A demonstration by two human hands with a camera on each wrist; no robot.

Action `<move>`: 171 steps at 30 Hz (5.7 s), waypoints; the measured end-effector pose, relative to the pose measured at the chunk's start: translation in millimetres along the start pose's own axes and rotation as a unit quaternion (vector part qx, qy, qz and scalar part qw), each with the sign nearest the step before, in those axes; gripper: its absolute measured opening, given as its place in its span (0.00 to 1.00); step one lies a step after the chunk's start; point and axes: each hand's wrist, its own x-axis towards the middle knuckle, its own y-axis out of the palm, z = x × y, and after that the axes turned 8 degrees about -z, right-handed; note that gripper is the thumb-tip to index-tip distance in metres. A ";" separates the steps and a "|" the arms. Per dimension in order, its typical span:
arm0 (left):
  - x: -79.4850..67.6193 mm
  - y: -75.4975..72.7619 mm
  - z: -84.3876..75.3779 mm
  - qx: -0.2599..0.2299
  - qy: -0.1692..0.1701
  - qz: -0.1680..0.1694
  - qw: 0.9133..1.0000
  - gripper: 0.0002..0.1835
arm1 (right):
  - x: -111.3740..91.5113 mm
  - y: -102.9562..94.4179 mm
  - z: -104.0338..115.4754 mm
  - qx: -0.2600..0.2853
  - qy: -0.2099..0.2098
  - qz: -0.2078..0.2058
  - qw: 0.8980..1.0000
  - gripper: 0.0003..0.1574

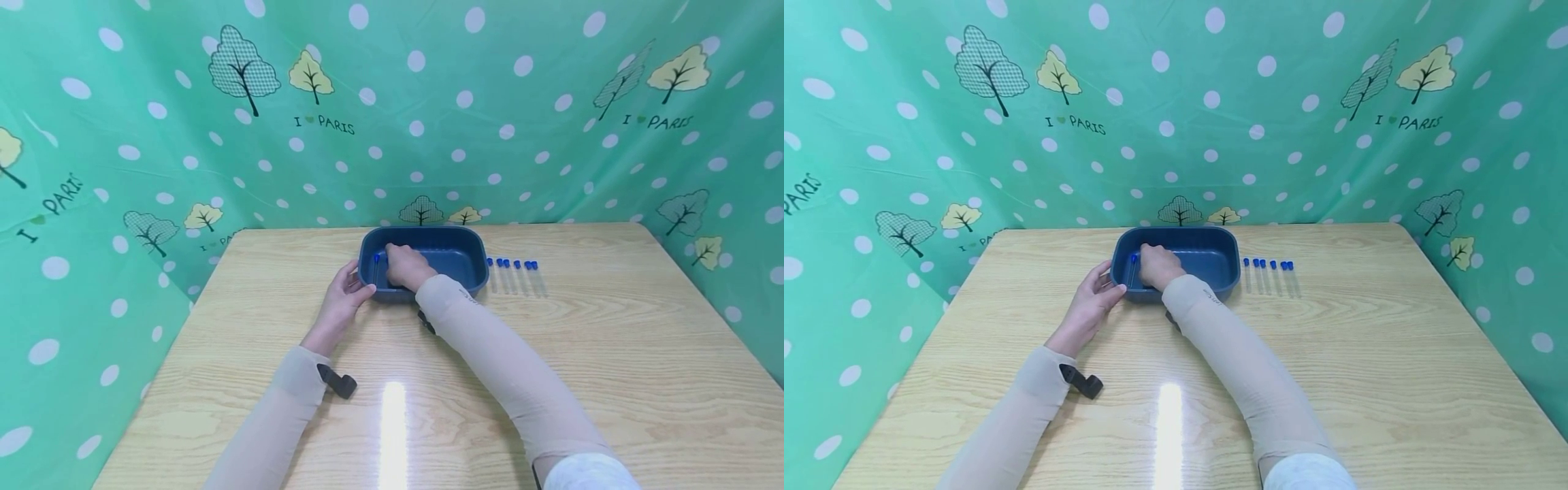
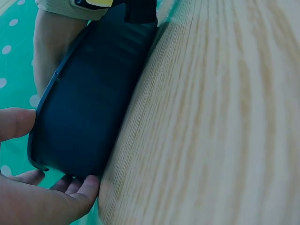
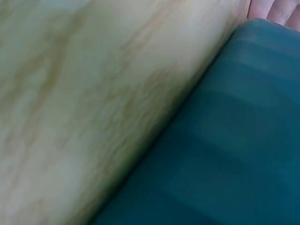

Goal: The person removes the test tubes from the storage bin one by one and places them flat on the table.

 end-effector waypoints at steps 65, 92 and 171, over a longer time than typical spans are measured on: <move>1.2 1.3 2.9 0.013 0.001 -0.005 1.000 0.38 | -62.6 -65.6 -40.7 0.044 -0.075 -0.089 0.992 0.33; -2.1 1.9 1.5 0.001 0.001 -0.008 1.000 0.38 | -83.0 -70.3 -79.0 0.049 -0.073 -0.120 0.989 0.32; -0.7 0.5 2.1 0.018 0.001 -0.011 1.000 0.38 | -102.2 -94.1 -193.6 0.054 0.021 -0.157 0.986 0.33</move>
